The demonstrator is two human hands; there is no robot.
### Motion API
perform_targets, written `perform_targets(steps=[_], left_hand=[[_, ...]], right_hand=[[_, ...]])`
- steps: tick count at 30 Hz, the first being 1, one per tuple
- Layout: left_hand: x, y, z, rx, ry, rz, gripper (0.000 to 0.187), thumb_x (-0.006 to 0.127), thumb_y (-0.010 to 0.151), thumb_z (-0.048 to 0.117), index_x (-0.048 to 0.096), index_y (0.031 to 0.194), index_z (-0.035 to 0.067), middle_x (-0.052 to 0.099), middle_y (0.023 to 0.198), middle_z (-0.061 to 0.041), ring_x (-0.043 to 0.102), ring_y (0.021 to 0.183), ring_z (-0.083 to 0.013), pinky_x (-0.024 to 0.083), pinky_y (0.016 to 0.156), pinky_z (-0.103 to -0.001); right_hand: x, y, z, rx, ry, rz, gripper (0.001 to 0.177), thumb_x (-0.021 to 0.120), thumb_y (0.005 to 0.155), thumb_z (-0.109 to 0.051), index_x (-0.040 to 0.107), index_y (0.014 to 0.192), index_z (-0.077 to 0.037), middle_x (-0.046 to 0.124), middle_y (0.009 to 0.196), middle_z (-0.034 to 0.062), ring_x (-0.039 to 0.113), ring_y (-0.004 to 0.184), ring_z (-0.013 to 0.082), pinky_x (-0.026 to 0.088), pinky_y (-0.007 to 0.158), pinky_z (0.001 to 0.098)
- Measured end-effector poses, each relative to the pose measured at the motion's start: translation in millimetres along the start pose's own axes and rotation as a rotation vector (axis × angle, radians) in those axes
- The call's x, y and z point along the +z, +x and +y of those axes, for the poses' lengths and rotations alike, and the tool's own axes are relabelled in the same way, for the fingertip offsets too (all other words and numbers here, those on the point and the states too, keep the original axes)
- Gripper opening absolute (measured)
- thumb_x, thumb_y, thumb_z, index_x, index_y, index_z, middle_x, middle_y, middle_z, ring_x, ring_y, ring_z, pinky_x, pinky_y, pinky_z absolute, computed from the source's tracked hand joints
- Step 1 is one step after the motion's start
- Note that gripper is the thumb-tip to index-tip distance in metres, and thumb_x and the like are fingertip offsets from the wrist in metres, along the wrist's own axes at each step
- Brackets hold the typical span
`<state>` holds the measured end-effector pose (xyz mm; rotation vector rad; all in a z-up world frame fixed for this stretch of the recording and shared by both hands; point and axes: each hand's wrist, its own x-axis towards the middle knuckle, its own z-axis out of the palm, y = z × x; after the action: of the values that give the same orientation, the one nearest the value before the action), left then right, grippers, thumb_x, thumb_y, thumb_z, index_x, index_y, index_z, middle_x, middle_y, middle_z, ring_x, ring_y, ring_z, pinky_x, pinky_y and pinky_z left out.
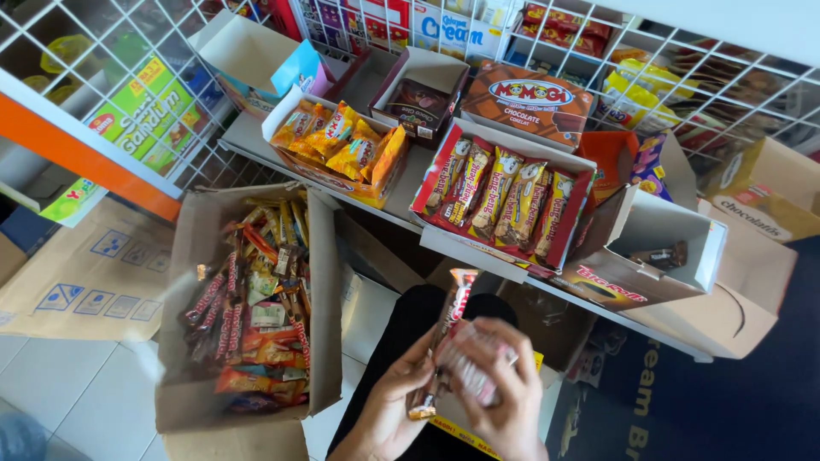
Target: The person sits on the floor and wipes chocolate bars with a cloth. They pick up individual bars from a cardboard box, wipe them, and place them into a display box on a shelf.
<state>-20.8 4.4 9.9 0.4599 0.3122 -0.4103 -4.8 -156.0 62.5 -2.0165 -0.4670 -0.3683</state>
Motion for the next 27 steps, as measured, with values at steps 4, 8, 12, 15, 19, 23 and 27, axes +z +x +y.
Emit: perform_targets(steps=[4,8,12,15,19,23,27], left_hand=[[-2.9,-1.7,-10.0,0.044,-0.112,-0.201,0.066,0.062,0.101,0.019,0.041,0.162,0.006,0.068,0.126,-0.006,0.066,0.105,-0.0133,0.053,0.089,-0.029],[-26.9,-1.1,-7.8,0.178,-0.115,-0.084,0.069,0.053,0.104,0.043,0.040,0.163,0.009,0.068,0.127,-0.008,0.066,0.109,-0.0167,0.054,0.090,-0.034],[0.0,-6.9,5.7,0.247,-0.044,-0.079,0.068,0.054,0.106,0.042,0.040,0.165,0.010,0.066,0.134,-0.007,0.064,0.112,-0.0173,0.052,0.092,-0.033],[6.9,-7.4,-1.2,0.190,0.079,0.070,0.074,0.065,0.092,0.039,0.042,0.157,0.011,0.065,0.136,-0.005,0.063,0.116,-0.0172,0.051,0.095,-0.034],[7.7,-9.0,-9.9,0.167,0.112,-0.069,0.082,0.077,0.088,0.026,0.038,0.160,0.012,0.062,0.139,-0.002,0.060,0.122,-0.0146,0.048,0.104,-0.031],[22.7,-8.0,5.8,0.173,-0.058,-0.045,0.084,0.078,0.083,0.018,0.037,0.157,0.018,0.064,0.124,0.001,0.063,0.109,-0.0139,0.052,0.095,-0.033],[-12.1,0.4,16.7,0.235,-0.116,0.043,0.082,0.078,0.083,0.019,0.040,0.156,0.023,0.063,0.109,0.002,0.063,0.095,-0.0117,0.054,0.083,-0.032]], right_hand=[[-1.6,9.8,-7.8,0.018,-0.063,0.138,0.057,0.086,0.061,-0.004,0.073,0.116,-0.011,0.061,0.129,0.0153,0.067,0.116,0.0313,0.058,0.094,0.0396],[19.3,-21.2,-4.4,-0.112,-0.022,-0.090,0.058,0.089,0.058,-0.008,0.076,0.114,-0.017,0.062,0.128,0.0140,0.067,0.116,0.0314,0.060,0.091,0.0404],[27.1,-40.0,5.5,-0.114,-0.009,-0.217,0.058,0.091,0.057,-0.011,0.079,0.112,-0.023,0.066,0.127,0.0123,0.070,0.112,0.0285,0.062,0.089,0.0408],[23.1,-30.1,13.4,-0.084,0.113,-0.105,0.047,0.087,0.071,-0.006,0.073,0.114,-0.019,0.062,0.132,0.0148,0.070,0.120,0.0300,0.062,0.093,0.0403],[4.4,3.3,-3.8,-0.020,-0.003,0.129,0.050,0.084,0.069,-0.005,0.071,0.117,-0.014,0.060,0.130,0.0166,0.068,0.120,0.0320,0.059,0.095,0.0403],[9.5,-2.5,-3.8,0.016,0.019,0.053,0.053,0.088,0.064,-0.007,0.073,0.115,-0.013,0.061,0.129,0.0160,0.067,0.118,0.0339,0.059,0.094,0.0414],[24.4,-39.4,14.5,-0.006,0.138,-0.158,0.052,0.093,0.063,-0.010,0.076,0.113,-0.014,0.063,0.128,0.0152,0.068,0.119,0.0353,0.059,0.095,0.0429]])
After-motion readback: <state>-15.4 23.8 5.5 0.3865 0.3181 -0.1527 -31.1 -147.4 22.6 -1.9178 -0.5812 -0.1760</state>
